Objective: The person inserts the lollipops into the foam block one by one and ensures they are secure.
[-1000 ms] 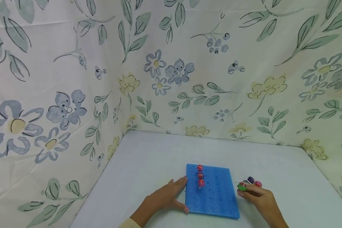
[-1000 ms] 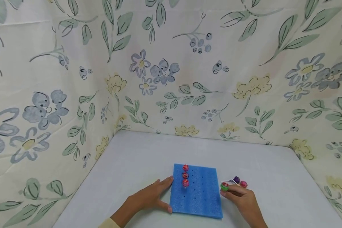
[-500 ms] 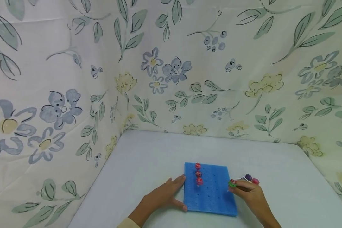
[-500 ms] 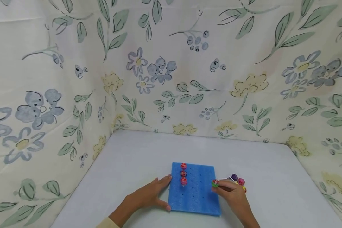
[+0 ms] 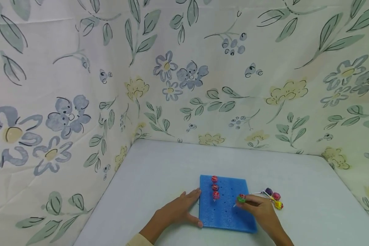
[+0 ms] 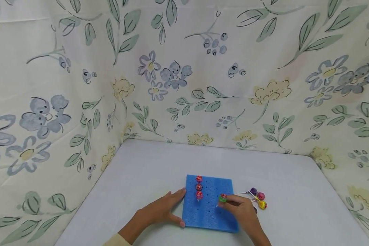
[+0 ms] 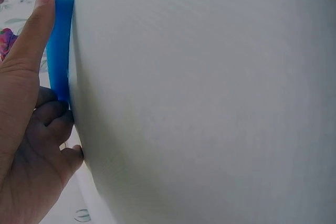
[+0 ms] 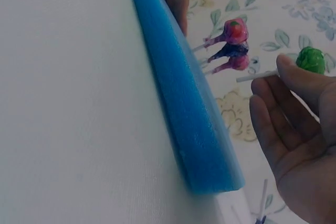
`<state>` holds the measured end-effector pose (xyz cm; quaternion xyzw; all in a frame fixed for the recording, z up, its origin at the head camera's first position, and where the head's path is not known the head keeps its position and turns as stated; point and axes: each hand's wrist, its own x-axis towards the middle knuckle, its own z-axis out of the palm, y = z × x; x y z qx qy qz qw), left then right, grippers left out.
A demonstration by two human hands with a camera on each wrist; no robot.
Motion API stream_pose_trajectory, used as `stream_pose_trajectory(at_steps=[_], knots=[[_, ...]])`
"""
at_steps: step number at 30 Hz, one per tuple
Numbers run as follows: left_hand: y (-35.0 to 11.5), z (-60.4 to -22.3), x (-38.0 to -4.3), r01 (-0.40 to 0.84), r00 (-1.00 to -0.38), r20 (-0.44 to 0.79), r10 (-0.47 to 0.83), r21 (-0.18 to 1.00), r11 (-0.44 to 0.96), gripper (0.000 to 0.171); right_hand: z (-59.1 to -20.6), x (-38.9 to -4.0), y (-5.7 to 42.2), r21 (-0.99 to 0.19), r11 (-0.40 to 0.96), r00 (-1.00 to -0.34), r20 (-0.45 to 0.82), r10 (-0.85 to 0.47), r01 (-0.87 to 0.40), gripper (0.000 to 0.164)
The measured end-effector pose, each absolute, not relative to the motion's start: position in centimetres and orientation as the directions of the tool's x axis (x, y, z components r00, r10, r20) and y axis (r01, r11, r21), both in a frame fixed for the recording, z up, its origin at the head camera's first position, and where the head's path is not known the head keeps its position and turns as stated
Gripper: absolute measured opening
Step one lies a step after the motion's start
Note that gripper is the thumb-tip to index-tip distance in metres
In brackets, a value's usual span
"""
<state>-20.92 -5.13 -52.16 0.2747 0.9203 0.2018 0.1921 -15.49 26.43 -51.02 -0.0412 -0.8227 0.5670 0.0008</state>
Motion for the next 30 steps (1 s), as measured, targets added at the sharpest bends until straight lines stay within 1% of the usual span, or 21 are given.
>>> stream_pose_trajectory(at_steps=[4, 7, 11, 17, 24, 30], knots=[[-5.1, -52.2, -21.0, 0.429, -0.774, -0.244, 0.584, 0.477, 0.767, 0.119, -50.9, -15.6, 25.9, -0.920, 0.378, -0.994, -0.083, 0.074, 0.105, 0.019], [-5.0, -52.3, -21.1, 0.430, -0.774, -0.245, 0.584, 0.472, 0.769, 0.119, -50.9, -15.7, 25.4, -0.923, 0.367, -0.993, -0.104, 0.055, 0.117, 0.021], [-5.0, -52.3, -21.0, 0.430, -0.778, -0.246, 0.579, 0.463, 0.775, 0.119, -51.1, -15.9, 24.9, -0.930, 0.357, -0.996, -0.094, 0.011, 0.091, 0.022], [-5.0, -52.2, -21.0, 0.432, -0.781, -0.246, 0.574, 0.451, 0.781, 0.119, -51.4, -16.1, 24.0, -0.919, 0.393, -0.998, -0.062, -0.026, 0.047, 0.018], [-5.0, -52.3, -21.1, 0.435, -0.779, -0.245, 0.578, 0.453, 0.778, 0.118, -52.0, -16.4, 23.1, -0.928, 0.370, -0.996, -0.068, -0.059, 0.041, 0.016], [-5.1, -52.2, -21.0, 0.453, -0.772, -0.233, 0.592, 0.451, 0.769, 0.117, -52.4, -16.4, 22.3, -0.927, 0.374, -0.995, -0.059, -0.080, 0.025, 0.018]])
